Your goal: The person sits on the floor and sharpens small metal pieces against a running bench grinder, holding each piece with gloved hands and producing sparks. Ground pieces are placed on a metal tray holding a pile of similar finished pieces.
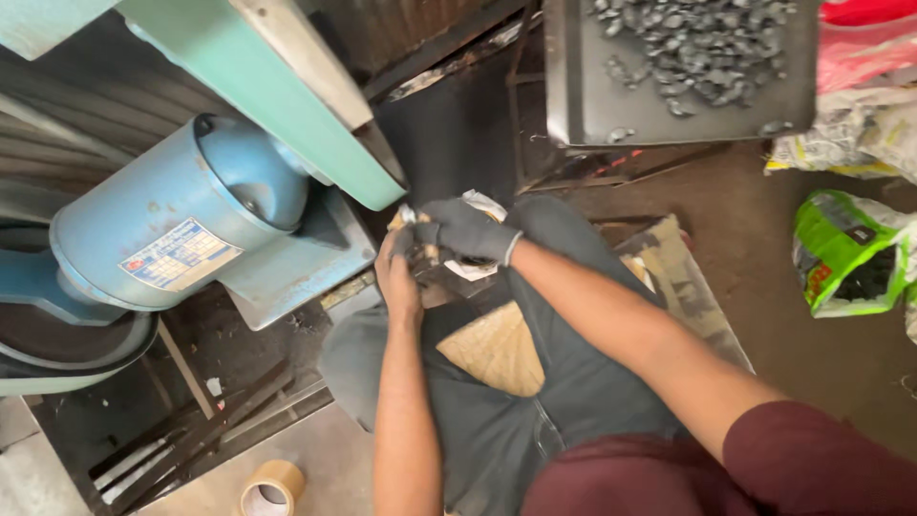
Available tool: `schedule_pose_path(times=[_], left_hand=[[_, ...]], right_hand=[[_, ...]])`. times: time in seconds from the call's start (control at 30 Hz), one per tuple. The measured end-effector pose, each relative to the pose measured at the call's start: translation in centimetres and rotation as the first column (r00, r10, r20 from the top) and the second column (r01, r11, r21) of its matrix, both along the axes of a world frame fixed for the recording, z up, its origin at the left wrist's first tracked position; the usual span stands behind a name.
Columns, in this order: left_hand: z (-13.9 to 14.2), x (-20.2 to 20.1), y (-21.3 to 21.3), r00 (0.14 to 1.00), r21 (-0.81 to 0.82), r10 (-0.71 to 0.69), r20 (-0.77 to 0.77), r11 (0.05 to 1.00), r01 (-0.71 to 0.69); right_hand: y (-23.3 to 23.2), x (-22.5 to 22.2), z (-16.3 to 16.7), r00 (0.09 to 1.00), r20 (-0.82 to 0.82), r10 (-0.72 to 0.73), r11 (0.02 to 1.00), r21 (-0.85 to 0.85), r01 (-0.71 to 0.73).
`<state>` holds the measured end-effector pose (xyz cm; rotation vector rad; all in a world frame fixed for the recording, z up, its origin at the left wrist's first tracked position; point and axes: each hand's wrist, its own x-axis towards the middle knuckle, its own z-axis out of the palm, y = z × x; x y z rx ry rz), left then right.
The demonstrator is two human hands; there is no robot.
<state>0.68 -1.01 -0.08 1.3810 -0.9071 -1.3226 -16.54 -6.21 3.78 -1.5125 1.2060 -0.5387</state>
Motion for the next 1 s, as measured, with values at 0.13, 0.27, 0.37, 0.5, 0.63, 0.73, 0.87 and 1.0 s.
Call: schedule_pose_path(times=[0.13,0.27,0.37,0.5,0.63,0.73,0.87,1.0], left_hand=[[-1.2,-0.8,-1.0,0.893,0.096,-0.005,-0.45,0.994,0.054],[-0.7,-1.1,-2.1,0.737,0.197,0.135,-0.662,0.98,-0.002],[0.0,-1.0,-0.7,0.813,0.033,0.044,-0.581,0.999,-0.03],[0.8,-0.5,2.2,0.94,-0.116,-0.062,-0.335,0.993,0.024],[0.4,-0.9,1.4,0.967,0.007,0.012,-0.254,1.0,-0.01],[-0.3,-1.7,-0.1,0.927,0.056,0.081,-0.367,0.996,-0.065],[-0.8,-2.3,-1.4,0.786,0.1,0.091,-0.611,0.994,-0.038],[-1.1,-1.7,-1.9,0.945,0.173,0.196,-0.264,0.973,-0.153]], right_hand=[[-3.5,0.3,-0.7,0.99,0.125,-0.063,0.996,0.074,0.054],[-3.8,0.9,0.0,0.982,0.14,-0.128,0.976,0.192,0.1],[-1.8,0.3,0.4,0.995,0.096,-0.021,0.998,-0.062,0.027],[0.9,-1.4,-0.1,0.994,0.001,0.108,0.865,-0.493,-0.094],[0.1,-1.4,-1.5,0.994,-0.049,0.098,0.915,-0.389,-0.109],[-2.0,-0.3,-2.1,0.998,0.053,0.036,0.991,-0.129,-0.028],[-3.9,1.2,-1.6,0.995,0.072,-0.069,0.993,-0.093,0.076],[-3.0,1.5,-0.7,0.999,-0.053,0.013,1.0,-0.025,-0.015]])
